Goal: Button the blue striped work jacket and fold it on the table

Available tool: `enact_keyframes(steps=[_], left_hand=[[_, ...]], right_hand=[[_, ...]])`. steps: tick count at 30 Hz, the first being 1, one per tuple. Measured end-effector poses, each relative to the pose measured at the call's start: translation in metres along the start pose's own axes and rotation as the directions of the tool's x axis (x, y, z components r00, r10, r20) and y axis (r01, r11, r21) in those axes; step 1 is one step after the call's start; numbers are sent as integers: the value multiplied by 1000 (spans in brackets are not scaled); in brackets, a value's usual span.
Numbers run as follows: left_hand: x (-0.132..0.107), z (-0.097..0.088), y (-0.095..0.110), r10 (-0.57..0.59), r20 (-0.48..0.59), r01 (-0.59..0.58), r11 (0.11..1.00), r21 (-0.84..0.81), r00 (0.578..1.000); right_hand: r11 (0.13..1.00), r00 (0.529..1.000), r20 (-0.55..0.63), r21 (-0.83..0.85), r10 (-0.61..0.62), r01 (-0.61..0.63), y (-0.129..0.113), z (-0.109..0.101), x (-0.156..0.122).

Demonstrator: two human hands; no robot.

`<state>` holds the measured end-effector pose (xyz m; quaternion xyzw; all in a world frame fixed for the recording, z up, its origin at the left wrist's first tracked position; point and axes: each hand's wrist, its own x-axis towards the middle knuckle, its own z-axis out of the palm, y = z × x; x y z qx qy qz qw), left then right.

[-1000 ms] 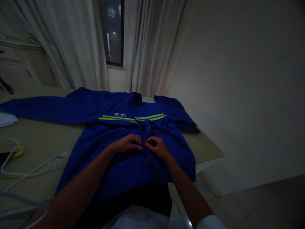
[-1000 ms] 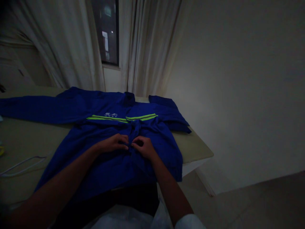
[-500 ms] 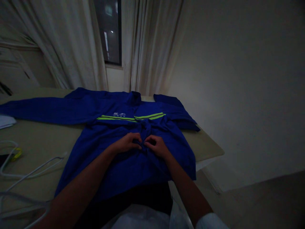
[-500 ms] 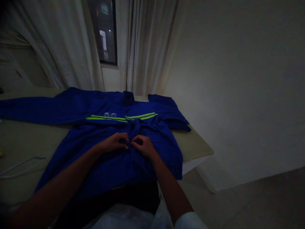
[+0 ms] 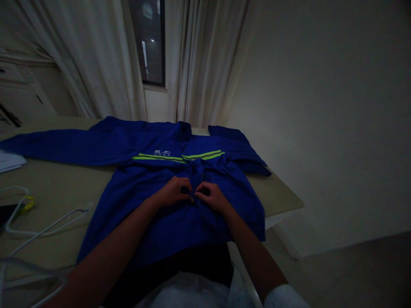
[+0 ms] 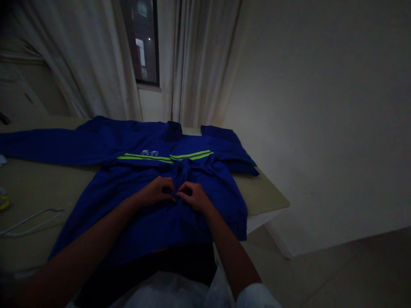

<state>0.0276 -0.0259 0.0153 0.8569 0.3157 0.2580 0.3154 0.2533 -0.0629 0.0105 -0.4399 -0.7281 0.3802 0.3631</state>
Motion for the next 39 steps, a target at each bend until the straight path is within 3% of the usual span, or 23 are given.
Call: enact_keyframes(steps=[3, 6, 12, 17, 19, 21, 23, 26, 28, 31, 34, 37, 39], left_hand=[[-5, -5, 13, 3, -91, 11, 989, 150, 996], [-14, -6, 21, -27, -153, 55, 982, 183, 988], [-24, 9, 17, -41, -43, 47, 988, 145, 998], [-25, 17, 20, -41, -63, 49, 992, 120, 997], [-30, 19, 25, -70, -103, 90, 975, 202, 992], [-42, 22, 32, -86, -132, 125, 938, 323, 988], [-61, 26, 37, -70, -80, 98, 893, 440, 994], [-92, 34, 38, -41, 39, 13, 838, 546, 998], [-109, 39, 36, -59, -21, 60, 795, 604, 998], [-127, 48, 30, -100, -115, 151, 746, 648, 988], [-138, 51, 26, -134, -46, 133, 767, 628, 990], [-138, 38, 29, -183, 25, 135, 805, 577, 983], [-125, 22, 34, -241, 46, 179, 822, 540, 969]], right_hand=[[999, 985, -170, -42, -34, 28, -4, -2, -6], [998, 946, -320, -62, -50, 32, -8, -3, -14], [984, 987, -89, -131, -137, 124, -7, 2, -18], [983, 985, -116, -145, -128, 111, -5, 4, -18], [982, 973, -178, -149, -144, 118, -7, 2, -21], [988, 939, -314, -110, -137, 108, -13, -4, -30], [992, 928, -350, -76, -124, 104, -22, -10, -45], [989, 992, -70, -105, -109, 102, -38, -12, -75], [972, 994, 62, -214, -86, 97, -47, -8, -93], [897, 994, 95, -432, -57, 93, -50, 7, -112], [841, 978, 206, -520, -46, 149, -46, 20, -122], [820, 963, 256, -531, -83, 212, -40, 27, -129], [802, 956, 267, -540, -124, 255, -36, 33, -133]])
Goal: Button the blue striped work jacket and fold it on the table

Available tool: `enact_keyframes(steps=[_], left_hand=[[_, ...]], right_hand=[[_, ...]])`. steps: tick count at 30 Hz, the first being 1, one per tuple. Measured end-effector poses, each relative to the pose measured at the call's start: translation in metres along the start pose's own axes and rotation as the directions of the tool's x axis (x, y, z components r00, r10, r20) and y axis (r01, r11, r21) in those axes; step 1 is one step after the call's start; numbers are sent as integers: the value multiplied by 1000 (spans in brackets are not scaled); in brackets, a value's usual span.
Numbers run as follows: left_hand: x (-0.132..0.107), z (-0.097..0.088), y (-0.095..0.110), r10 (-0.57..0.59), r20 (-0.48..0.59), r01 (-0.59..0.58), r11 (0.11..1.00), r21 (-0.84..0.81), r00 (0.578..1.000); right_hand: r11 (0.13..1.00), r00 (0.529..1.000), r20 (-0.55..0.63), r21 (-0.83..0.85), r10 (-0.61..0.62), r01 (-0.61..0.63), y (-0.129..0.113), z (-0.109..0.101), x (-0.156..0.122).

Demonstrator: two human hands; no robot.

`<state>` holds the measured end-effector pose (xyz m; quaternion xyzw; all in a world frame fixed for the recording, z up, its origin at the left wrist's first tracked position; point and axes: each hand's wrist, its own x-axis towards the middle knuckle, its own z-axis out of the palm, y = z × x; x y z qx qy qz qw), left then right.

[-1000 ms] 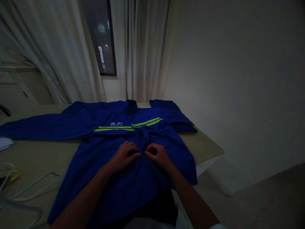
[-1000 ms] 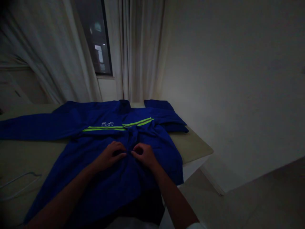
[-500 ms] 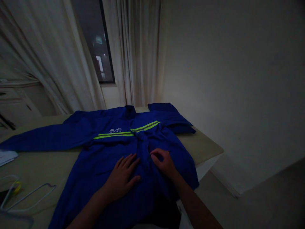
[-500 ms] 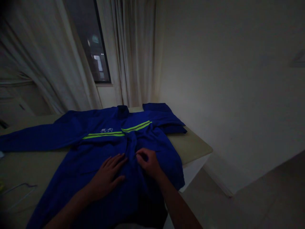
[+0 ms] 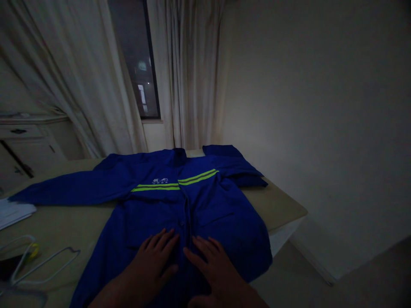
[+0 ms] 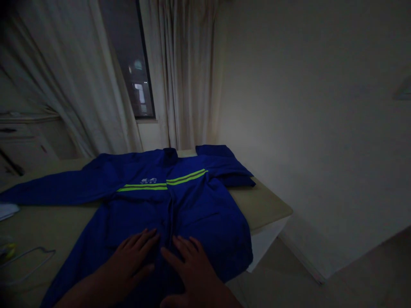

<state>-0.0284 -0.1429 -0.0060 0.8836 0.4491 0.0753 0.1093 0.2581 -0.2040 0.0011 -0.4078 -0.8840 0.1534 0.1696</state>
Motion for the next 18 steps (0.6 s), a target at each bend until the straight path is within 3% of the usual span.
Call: enact_keyframes(steps=[2, 5, 8, 10, 14, 18], left_hand=[[23, -21, 1, -60, 7, 60, 998, -33, 998], [76, -43, 9, -106, -99, 103, 994, -31, 990], [132, -42, 14, -159, -214, 163, 987, 0, 964], [159, -33, 8, -229, -198, 233, 972, -1, 953], [180, -9, -27, -297, -108, 299, 954, 3, 949], [177, -10, -51, -276, -108, 283, 958, 52, 955]], right_hand=[[999, 1000, -22, -48, -22, 21, 0, 11, 0], [988, 997, -67, -153, -27, 16, 1, 29, 7], [969, 992, -106, -245, -72, 44, 5, 43, 16], [956, 986, -128, -285, -107, 67, 9, 48, 19], [953, 982, -153, -296, -109, 60, 9, 46, 16], [985, 992, -124, -170, -36, 15, -2, 15, 26]])
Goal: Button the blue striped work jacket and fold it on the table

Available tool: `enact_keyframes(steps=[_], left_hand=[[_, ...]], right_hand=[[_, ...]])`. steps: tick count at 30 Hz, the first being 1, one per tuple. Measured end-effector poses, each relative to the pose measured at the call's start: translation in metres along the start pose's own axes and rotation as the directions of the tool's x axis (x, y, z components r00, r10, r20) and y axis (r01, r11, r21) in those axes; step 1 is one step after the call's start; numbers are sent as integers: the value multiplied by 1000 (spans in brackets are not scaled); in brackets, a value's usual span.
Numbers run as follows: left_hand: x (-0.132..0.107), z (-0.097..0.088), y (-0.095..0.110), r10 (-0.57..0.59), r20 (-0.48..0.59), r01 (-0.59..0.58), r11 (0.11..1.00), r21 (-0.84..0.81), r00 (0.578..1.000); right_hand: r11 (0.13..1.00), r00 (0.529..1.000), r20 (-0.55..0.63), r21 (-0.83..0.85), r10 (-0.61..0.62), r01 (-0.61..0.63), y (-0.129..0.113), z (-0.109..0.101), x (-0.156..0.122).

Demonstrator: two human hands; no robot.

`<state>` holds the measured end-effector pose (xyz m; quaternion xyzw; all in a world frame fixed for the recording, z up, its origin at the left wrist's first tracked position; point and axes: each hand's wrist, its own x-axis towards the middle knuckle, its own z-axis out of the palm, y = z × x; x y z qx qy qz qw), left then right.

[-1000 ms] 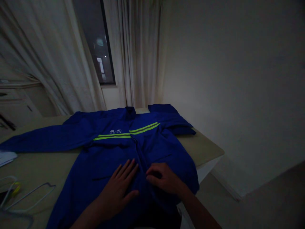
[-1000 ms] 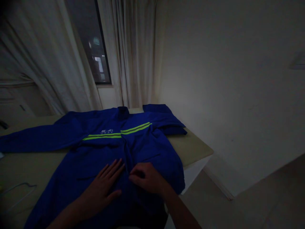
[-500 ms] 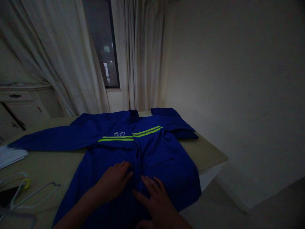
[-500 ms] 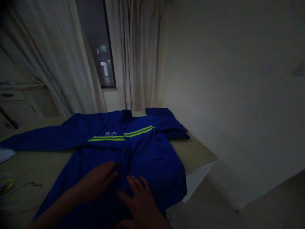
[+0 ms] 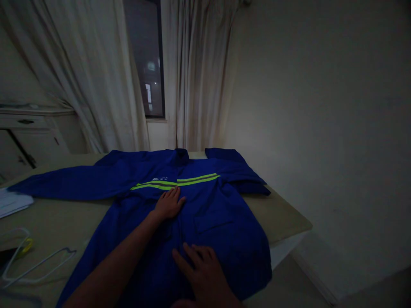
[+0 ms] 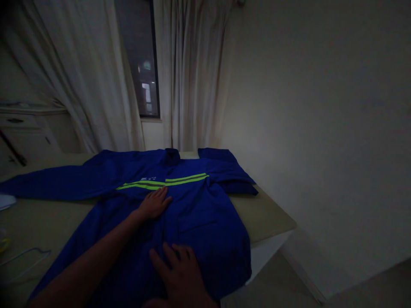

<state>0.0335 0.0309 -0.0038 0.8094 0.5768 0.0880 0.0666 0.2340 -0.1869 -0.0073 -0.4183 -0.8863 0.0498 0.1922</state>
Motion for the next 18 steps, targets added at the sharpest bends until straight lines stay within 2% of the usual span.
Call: enact_keyframes(steps=[2, 5, 7, 10, 14, 18], left_hand=[[4, -12, -1, 18, 21, -19, 999, 35, 1000], [21, -36, 1, 28, 40, -31, 997, 76, 999], [38, -47, -3, 12, 1, -12, 997, 81, 1000], [68, -53, -19, -24, -144, 30, 999, 34, 989], [121, -52, -47, -96, -340, 67, 993, -95, 936], [182, -55, -64, -161, -456, 88, 980, -177, 875]], right_hand=[[997, 999, 32, 68, 36, -38, 4, -23, 27], [998, 999, 42, 59, 10, -13, 28, -47, 86], [999, 998, 52, 30, -32, 30, 52, -46, 127], [996, 989, 121, 26, -89, 87, 84, -24, 167], [990, 974, 194, 104, -116, 97, 104, 4, 174], [978, 971, 207, 192, -116, 76, 106, 6, 165]])
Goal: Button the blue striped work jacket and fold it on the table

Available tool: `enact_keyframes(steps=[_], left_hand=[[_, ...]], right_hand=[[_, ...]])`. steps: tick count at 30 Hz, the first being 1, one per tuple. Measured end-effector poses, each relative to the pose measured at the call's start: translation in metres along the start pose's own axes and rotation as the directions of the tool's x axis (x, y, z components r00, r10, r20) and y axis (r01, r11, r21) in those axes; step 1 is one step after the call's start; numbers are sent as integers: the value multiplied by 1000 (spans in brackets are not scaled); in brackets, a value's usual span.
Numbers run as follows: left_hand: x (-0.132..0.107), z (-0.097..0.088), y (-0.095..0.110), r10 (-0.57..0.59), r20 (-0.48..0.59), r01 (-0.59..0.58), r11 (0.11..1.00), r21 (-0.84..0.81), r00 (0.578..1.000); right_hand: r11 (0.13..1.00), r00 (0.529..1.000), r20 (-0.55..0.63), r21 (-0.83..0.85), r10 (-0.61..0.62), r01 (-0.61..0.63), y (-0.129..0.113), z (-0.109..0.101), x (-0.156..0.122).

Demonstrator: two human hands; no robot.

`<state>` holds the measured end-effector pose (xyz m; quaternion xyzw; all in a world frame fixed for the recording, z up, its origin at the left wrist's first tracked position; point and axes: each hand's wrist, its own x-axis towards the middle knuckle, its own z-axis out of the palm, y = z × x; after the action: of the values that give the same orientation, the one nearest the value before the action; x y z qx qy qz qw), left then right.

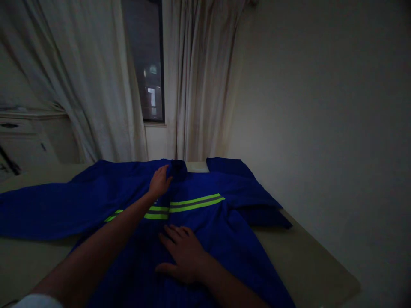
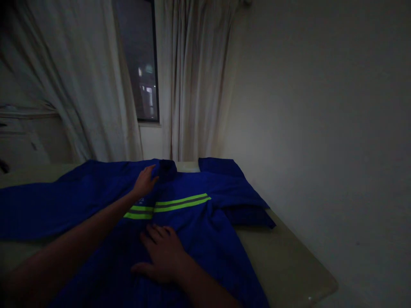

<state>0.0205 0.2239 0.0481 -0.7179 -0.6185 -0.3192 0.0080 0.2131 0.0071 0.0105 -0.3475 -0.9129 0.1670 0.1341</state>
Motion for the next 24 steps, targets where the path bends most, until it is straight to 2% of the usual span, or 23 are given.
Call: enact_keyframes(steps=[3, 6, 8, 10, 11, 13, 15, 16, 17, 18, 20, 21, 22, 23, 24], left_hand=[[37, 15, 2, -111, 5, 111, 994, -13, 994], [66, 19, 0, -241, 163, 249, 968, -32, 957], [78, 15, -8, -216, 318, 254, 963, -84, 923], [82, 6, -20, -83, 468, 193, 962, -191, 880], [82, 1, -26, -7, 543, 163, 957, -240, 840], [76, -9, -33, 113, 700, 119, 954, -274, 705], [68, -14, -33, 146, 817, 65, 974, -218, 557], [64, -14, -29, 141, 848, 23, 984, -177, 510], [62, -12, -24, 132, 849, -28, 990, -137, 512], [60, -9, -19, 123, 814, -79, 992, -95, 568], [56, 3, -10, 125, 646, -171, 985, 9, 753], [54, 10, -8, 120, 551, -193, 978, 75, 826], [51, 18, -7, 107, 489, -197, 971, 137, 866], [49, 26, -7, 84, 476, -194, 963, 186, 875], [46, 33, -8, 53, 511, -190, 957, 219, 858]], right_hand=[[999, 1000, -2, 44, 12, -12, -1, -5, -3], [998, 1000, -9, 70, 2, -1, 0, -9, -4], [997, 1000, -17, 76, -5, 6, 2, -10, -4], [996, 1000, -27, 92, -1, 4, 2, -10, -4], [994, 1000, -30, 106, 6, -2, 2, -10, -3], [991, 999, -34, 129, 25, -20, 1, -9, -1], [990, 998, -35, 136, 43, -38, -1, -7, 3], [990, 998, -38, 131, 50, -45, -2, -6, 5], [991, 998, -43, 122, 56, -50, -3, -5, 6], [993, 997, -47, 109, 61, -55, -4, -5, 8], [995, 996, -53, 81, 67, -62, -4, -3, 9], [995, 996, -55, 72, 66, -62, -4, -2, 8], [996, 996, -57, 67, 63, -59, -4, -1, 7], [996, 997, -61, 65, 57, -53, -3, 0, 6], [997, 997, -66, 66, 49, -44, -2, 1, 5]])
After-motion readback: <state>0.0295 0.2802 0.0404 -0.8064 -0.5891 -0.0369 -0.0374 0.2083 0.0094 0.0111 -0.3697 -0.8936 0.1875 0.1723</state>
